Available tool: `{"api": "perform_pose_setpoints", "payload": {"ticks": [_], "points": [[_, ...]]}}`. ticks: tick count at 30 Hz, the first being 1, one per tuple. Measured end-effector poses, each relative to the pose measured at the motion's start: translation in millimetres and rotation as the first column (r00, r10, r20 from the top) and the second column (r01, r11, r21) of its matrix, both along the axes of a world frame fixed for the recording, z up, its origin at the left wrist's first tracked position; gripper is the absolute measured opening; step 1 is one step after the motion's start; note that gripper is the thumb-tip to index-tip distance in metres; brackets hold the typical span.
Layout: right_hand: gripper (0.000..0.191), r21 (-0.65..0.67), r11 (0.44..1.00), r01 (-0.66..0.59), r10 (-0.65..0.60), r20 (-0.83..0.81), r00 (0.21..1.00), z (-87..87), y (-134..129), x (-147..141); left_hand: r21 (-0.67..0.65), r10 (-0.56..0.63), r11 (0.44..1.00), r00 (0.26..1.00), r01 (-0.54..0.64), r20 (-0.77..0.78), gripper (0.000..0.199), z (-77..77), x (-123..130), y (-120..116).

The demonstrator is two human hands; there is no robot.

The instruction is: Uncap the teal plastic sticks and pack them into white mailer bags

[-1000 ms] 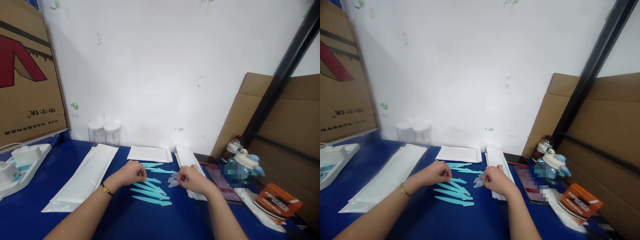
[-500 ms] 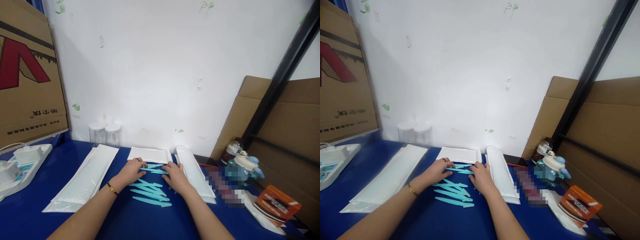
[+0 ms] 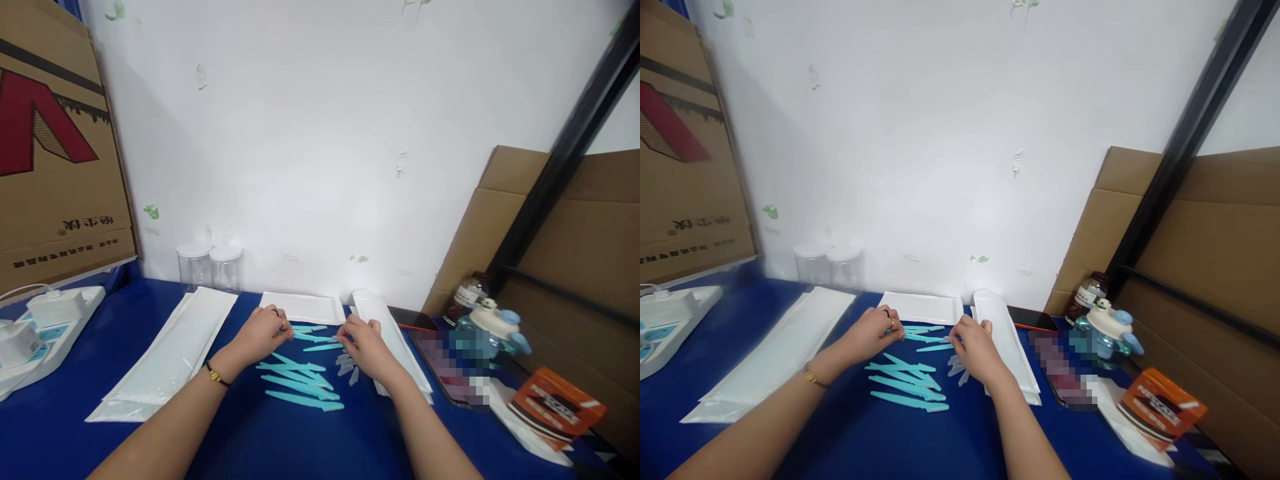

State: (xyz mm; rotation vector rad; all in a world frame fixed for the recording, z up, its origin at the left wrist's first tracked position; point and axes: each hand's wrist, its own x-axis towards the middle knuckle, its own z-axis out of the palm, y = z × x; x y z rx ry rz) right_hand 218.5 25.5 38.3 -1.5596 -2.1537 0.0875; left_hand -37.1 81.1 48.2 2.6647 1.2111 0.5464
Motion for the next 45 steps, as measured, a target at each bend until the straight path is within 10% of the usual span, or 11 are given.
{"api": "perform_pose_setpoints", "payload": {"ticks": [9, 17, 36, 45], "points": [[0.008, -0.333, 0.943, -0.015, 0.034, 0.052, 0.998, 7.6, -16, 30, -0.541, -0.07, 0.836, 0.995, 0.095, 0.067, 0.027, -9.6, -8, -2], [0.033, 0.015, 0.984, 0.177, -0.176, 0.237, 0.955, -7.6, 5, 29, -0.42, -0.064, 0.906, 0.998, 0.059, 0.003, 0.028, -15.6, -6, -5], [0.014, 0.062, 0.988, 0.144, -0.157, 0.372, 0.915, -26.2, 16, 15, -0.353, -0.127, 0.924, 0.989, 0.147, 0.08, 0.022, -20.1, 6, -8], [0.013, 0.174, 0.981, 0.081, -0.124, 0.255, 0.959, -15.8, 9, 10, 0.136, -0.054, 0.99, 0.985, 0.032, 0.163, 0.037, -14.9, 12, -10]]}}
